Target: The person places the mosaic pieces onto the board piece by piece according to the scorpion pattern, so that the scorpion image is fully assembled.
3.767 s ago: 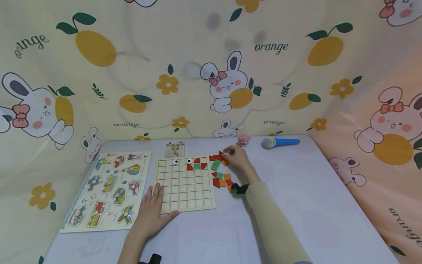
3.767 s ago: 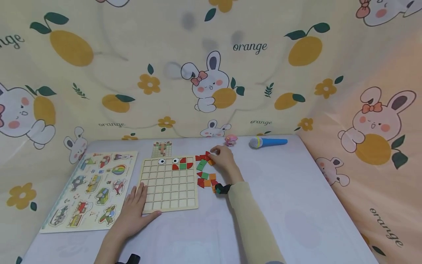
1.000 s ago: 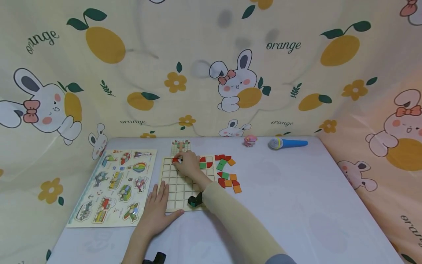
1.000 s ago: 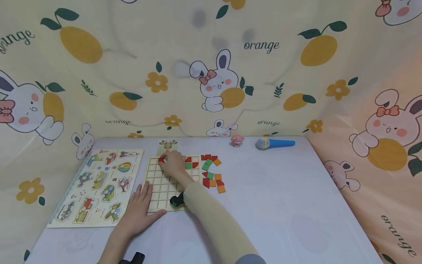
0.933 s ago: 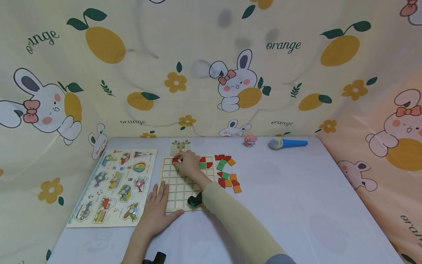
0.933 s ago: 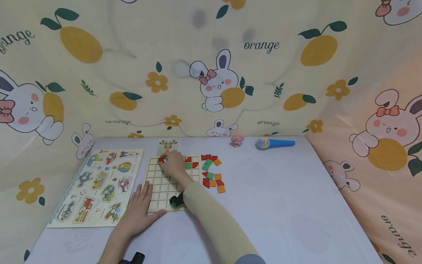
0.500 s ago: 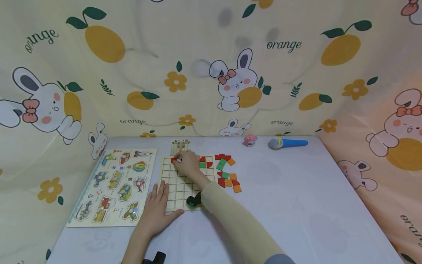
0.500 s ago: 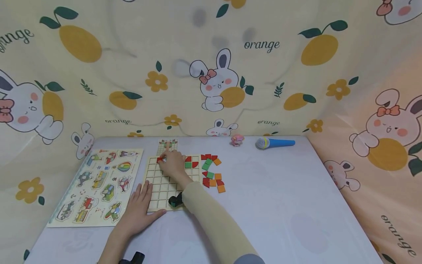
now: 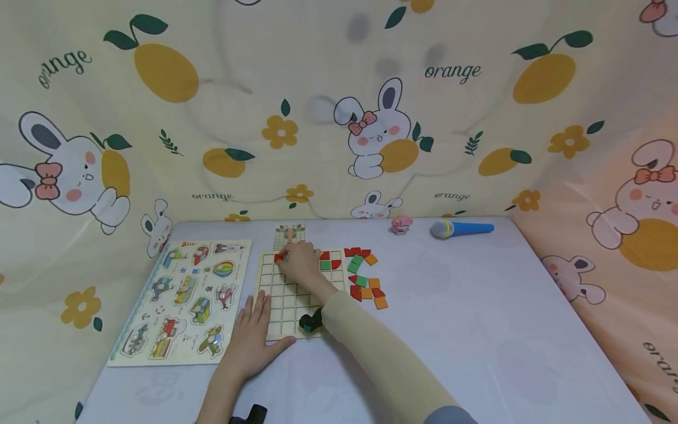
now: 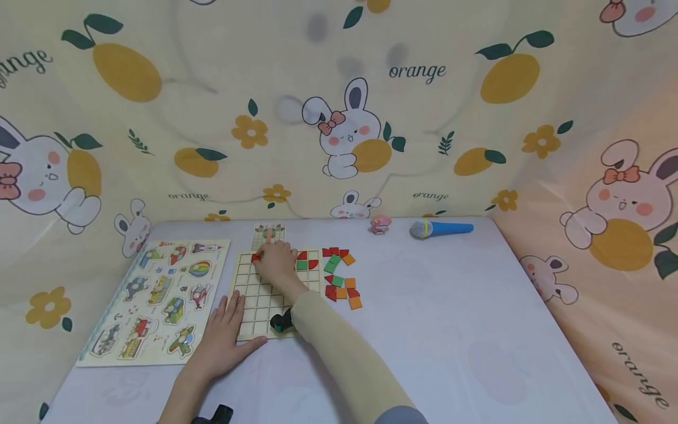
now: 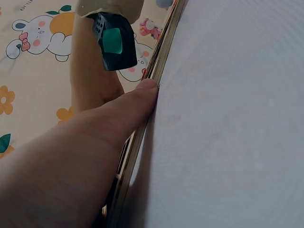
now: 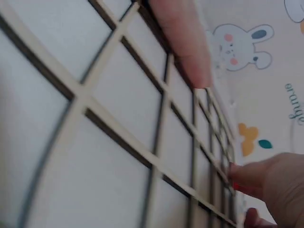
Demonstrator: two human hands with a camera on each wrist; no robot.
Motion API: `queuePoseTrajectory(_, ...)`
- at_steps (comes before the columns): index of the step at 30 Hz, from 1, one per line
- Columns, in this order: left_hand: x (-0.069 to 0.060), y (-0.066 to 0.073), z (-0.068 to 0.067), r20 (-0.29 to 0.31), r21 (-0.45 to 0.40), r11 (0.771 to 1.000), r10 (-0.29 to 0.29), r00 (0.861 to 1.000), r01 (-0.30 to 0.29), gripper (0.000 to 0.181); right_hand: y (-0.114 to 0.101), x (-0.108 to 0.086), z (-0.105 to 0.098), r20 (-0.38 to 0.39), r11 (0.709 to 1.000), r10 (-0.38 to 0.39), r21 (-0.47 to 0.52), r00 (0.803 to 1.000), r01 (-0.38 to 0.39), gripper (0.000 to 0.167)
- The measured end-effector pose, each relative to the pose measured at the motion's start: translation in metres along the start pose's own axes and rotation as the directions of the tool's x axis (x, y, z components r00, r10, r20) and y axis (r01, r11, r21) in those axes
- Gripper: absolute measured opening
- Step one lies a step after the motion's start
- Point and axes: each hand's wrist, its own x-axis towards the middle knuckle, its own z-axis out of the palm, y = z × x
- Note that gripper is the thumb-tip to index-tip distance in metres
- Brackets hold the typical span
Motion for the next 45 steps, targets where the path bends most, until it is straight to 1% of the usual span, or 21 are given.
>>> queuePoseTrajectory(3,0.001,0.001,0.001,0.014,0.009,1.000,0.000,1.000,0.000,0.116,0.007,-0.001,-0.010,0.012,0.999,-0.007,0.033,1.000,0.006,0.030)
queuePoseTrajectory(6,0.001,0.002,0.001,0.025,0.015,1.000,-0.002,1.000,0.001,0.116,0.022,-0.003,-0.031,0.010,0.990,0.014,0.137,1.000,-0.015,0.037)
queuePoseTrajectory(10,0.001,0.003,0.001,0.028,0.018,1.000,-0.012,1.000,0.012,0.117,0.053,-0.011,-0.060,-0.033,0.959,0.052,0.279,0.998,-0.041,0.034)
queuePoseTrajectory(12,0.001,0.002,0.001,0.028,0.018,1.000,-0.020,0.999,0.019,0.118,0.072,-0.016,-0.071,-0.070,0.949,0.067,0.313,0.995,-0.042,0.032)
queuePoseTrajectory(17,0.001,0.000,0.001,0.027,0.020,0.999,-0.026,0.999,0.025,0.119,0.118,-0.032,-0.090,-0.139,0.932,0.141,0.353,0.980,-0.084,0.030)
queuePoseTrajectory(20,0.002,-0.002,0.002,0.030,0.019,1.000,-0.026,0.999,0.025,0.119,0.140,-0.043,-0.099,-0.150,0.918,0.206,0.371,0.967,-0.138,0.031)
queuePoseTrajectory(24,0.002,-0.003,0.002,0.035,0.014,1.000,-0.028,0.999,0.028,0.120,0.163,-0.054,-0.104,-0.139,0.903,0.270,0.380,0.953,-0.201,0.033)
queuePoseTrajectory(28,0.002,-0.003,0.003,0.035,0.024,0.999,-0.032,0.999,0.031,0.120,0.181,-0.063,-0.101,-0.094,0.888,0.313,0.381,0.945,-0.256,0.032)
queuePoseTrajectory(31,0.003,-0.002,0.003,0.034,0.024,0.999,-0.030,0.999,0.029,0.120,0.192,-0.068,-0.096,-0.072,0.893,0.295,0.375,0.953,-0.248,0.029)
queuePoseTrajectory(34,0.002,-0.001,0.003,0.030,0.012,1.000,-0.025,0.999,0.025,0.120,0.197,-0.074,-0.093,-0.065,0.902,0.254,0.377,0.965,-0.212,0.027)
queuePoseTrajectory(37,0.002,0.000,0.002,0.030,0.005,1.000,-0.023,0.999,0.023,0.120,0.199,-0.078,-0.091,-0.068,0.929,0.198,0.330,0.978,-0.165,0.028)
queuePoseTrajectory(41,0.001,0.000,0.002,0.032,0.015,1.000,-0.024,0.999,0.023,0.120,0.200,-0.079,-0.088,-0.085,0.968,0.130,0.225,0.988,-0.108,0.035)
queuePoseTrajectory(43,0.001,0.000,0.001,0.032,0.019,1.000,-0.024,0.999,0.024,0.119,0.200,-0.077,-0.086,-0.092,0.975,0.124,0.195,0.988,-0.104,0.041)
queuePoseTrajectory(45,0.001,0.000,0.000,0.031,0.017,1.000,-0.023,0.999,0.023,0.119,0.199,-0.075,-0.085,-0.096,0.976,0.136,0.184,0.986,-0.117,0.045)
